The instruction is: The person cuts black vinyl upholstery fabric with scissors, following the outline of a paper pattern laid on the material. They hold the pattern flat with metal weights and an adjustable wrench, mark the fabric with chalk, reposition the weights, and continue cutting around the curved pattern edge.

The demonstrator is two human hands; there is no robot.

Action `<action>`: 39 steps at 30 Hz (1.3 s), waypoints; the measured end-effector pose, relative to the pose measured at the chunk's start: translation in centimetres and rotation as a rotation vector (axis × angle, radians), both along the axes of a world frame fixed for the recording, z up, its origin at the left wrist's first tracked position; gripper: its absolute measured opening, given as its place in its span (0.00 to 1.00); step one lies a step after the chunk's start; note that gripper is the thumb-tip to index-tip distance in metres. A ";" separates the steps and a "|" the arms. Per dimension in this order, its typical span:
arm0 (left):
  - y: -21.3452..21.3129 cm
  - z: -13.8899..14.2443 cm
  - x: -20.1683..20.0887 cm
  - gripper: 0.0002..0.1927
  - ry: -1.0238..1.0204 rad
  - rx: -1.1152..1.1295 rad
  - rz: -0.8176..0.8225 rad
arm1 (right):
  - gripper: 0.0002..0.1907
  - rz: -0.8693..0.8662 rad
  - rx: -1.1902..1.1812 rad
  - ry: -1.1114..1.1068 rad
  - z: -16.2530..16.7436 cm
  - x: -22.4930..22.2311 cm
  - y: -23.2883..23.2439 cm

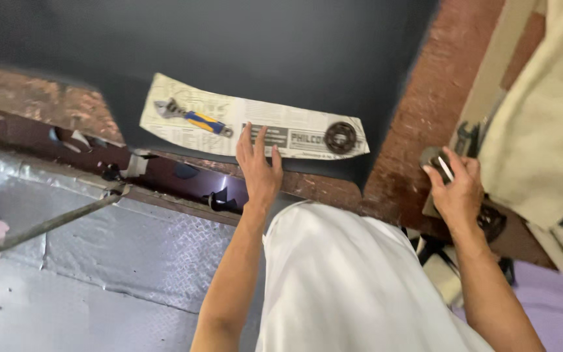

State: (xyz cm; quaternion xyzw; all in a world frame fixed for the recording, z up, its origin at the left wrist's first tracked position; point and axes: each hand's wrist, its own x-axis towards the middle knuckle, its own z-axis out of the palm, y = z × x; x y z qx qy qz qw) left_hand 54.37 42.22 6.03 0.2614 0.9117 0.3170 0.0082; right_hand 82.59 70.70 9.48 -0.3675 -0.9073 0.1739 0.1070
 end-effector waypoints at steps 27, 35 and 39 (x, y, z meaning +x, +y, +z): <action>-8.4 0.9 -12.2 0.60 -0.051 -0.113 0.324 | 0.11 0.493 -0.375 0.062 2.9 -26.2 -14.5; -13.6 0.6 -16.2 0.32 -0.072 0.024 0.344 | 0.11 0.488 -0.311 -0.054 2.1 -32.4 -17.7; -16.9 0.4 -19.8 0.29 -0.073 0.049 0.226 | 0.11 0.485 -0.388 0.011 3.0 -35.0 -19.4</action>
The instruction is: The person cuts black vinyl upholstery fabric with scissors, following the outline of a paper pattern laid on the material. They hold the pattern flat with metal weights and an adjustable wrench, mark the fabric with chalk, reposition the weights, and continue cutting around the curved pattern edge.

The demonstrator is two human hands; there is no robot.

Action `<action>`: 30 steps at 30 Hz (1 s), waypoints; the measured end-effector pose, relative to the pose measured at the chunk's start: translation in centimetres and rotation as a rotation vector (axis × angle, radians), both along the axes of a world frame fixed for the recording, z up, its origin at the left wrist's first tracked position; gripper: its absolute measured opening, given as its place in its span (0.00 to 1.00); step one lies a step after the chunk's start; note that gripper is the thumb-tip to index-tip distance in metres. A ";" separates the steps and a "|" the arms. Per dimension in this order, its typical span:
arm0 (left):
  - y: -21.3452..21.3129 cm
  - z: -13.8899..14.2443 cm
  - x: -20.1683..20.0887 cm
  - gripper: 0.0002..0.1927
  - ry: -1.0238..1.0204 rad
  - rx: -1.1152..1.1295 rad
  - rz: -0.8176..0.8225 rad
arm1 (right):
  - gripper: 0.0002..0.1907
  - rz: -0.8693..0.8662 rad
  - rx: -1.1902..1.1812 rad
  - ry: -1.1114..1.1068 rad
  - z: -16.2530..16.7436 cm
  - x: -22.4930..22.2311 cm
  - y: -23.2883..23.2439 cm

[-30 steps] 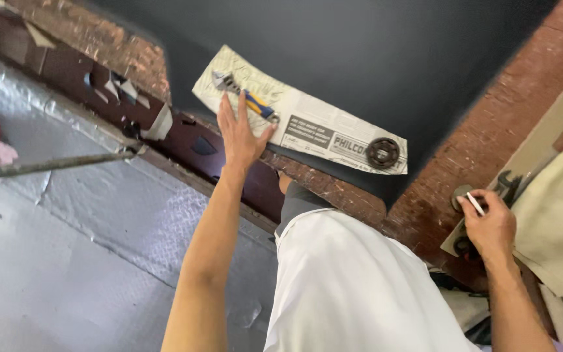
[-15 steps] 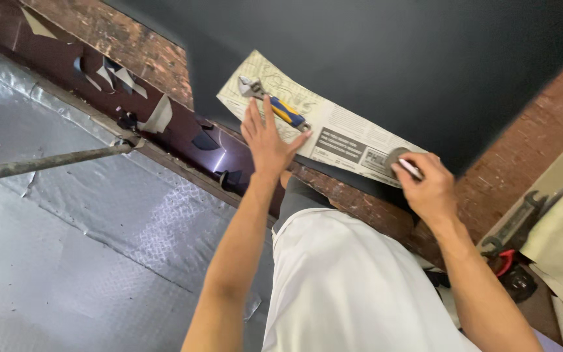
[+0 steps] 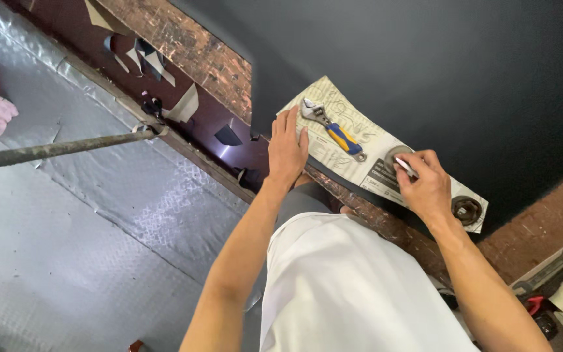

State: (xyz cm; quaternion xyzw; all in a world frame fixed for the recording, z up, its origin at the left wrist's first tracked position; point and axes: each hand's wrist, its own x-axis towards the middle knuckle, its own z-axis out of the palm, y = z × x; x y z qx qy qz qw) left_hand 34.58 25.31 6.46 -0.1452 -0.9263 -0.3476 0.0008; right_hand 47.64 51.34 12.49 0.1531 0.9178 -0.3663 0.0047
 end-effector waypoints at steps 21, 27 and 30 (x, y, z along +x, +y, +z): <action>-2.1 1.7 -4.1 0.27 -0.150 -0.044 -0.239 | 0.13 -0.007 -0.267 -0.044 1.1 -10.1 -8.9; -2.4 1.0 -5.0 0.29 -0.318 0.046 -0.180 | 0.13 0.038 -0.115 0.191 -1.6 -13.4 -9.9; -2.2 0.6 -5.3 0.28 -0.336 0.093 -0.122 | 0.16 0.039 -0.112 0.169 -3.2 -15.5 -10.9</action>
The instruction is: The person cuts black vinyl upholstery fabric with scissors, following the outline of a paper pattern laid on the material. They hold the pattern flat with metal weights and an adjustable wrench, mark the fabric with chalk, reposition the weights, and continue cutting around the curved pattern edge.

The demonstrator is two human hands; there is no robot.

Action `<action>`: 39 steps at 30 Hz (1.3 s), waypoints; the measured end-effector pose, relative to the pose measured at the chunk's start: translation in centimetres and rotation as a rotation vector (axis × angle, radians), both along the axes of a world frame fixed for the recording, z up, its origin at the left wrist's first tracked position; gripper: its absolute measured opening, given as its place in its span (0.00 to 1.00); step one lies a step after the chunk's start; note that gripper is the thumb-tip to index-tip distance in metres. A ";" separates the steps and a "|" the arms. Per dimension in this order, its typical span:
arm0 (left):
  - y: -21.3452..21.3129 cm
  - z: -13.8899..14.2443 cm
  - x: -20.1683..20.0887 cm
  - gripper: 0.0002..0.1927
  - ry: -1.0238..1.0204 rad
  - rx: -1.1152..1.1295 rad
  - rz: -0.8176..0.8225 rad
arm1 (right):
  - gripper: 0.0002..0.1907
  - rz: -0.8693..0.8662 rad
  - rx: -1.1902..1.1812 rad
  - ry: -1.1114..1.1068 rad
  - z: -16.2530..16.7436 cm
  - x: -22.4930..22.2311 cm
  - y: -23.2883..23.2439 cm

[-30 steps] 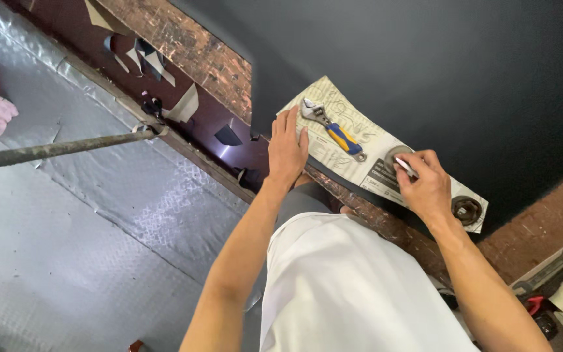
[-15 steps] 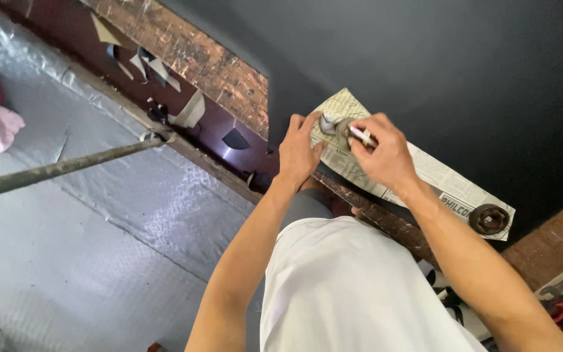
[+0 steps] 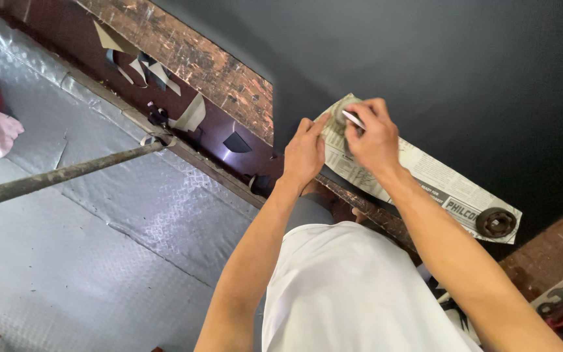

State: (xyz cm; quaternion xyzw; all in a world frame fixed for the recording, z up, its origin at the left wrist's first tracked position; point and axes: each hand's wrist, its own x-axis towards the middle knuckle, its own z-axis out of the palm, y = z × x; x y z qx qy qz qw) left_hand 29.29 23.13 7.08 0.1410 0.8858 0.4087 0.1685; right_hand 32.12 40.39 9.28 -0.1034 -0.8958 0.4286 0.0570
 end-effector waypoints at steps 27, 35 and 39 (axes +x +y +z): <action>1.9 1.4 0.1 0.32 0.099 -0.213 -0.268 | 0.17 0.006 0.266 -0.091 -0.4 15.8 8.1; 1.4 1.7 -1.0 0.31 0.380 -0.272 -0.441 | 0.15 -0.116 0.184 -0.171 -0.8 16.5 7.7; 0.0 1.8 -3.6 0.34 0.429 -0.375 -0.612 | 0.15 -0.113 0.146 -0.129 -0.3 16.9 8.0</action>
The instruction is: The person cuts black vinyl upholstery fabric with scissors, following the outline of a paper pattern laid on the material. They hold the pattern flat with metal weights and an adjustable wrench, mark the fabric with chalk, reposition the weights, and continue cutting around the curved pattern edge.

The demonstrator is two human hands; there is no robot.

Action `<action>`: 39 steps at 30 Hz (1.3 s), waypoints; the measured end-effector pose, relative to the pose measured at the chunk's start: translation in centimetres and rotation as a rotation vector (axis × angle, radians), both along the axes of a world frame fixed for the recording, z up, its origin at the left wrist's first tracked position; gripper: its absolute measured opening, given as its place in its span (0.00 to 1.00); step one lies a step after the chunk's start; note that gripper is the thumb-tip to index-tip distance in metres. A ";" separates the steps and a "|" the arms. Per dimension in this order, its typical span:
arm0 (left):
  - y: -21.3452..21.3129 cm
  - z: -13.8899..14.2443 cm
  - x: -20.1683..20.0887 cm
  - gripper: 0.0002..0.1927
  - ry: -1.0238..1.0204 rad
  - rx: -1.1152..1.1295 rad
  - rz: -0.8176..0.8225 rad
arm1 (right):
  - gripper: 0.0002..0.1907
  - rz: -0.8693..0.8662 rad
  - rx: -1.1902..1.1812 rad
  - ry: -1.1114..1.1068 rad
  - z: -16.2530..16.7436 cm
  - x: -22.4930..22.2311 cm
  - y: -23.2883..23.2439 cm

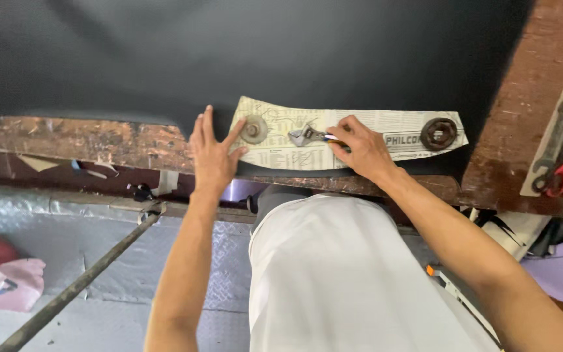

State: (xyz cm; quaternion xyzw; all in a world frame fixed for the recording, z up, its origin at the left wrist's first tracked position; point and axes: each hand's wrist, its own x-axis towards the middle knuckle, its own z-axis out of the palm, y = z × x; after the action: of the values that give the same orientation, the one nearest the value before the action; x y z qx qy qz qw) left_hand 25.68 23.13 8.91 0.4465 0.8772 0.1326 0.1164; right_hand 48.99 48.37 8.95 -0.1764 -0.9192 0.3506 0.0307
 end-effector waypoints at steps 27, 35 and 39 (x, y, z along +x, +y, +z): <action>5.0 1.5 6.5 0.38 -0.152 0.210 0.033 | 0.17 -0.696 0.352 -0.167 -1.4 19.8 20.6; 14.1 1.2 20.7 0.30 -0.229 0.300 -0.048 | 0.21 -0.763 0.416 -0.136 1.0 29.5 21.3; 20.6 1.1 27.9 0.29 -0.239 0.387 -0.085 | 0.22 -0.695 0.452 -0.226 -0.2 36.4 19.4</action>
State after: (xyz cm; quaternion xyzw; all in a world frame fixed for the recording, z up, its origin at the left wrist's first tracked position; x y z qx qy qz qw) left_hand 53.57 43.73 10.00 0.4782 0.7957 0.3454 0.1372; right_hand 85.34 67.77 8.76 -0.5017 -0.8565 0.0875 0.0839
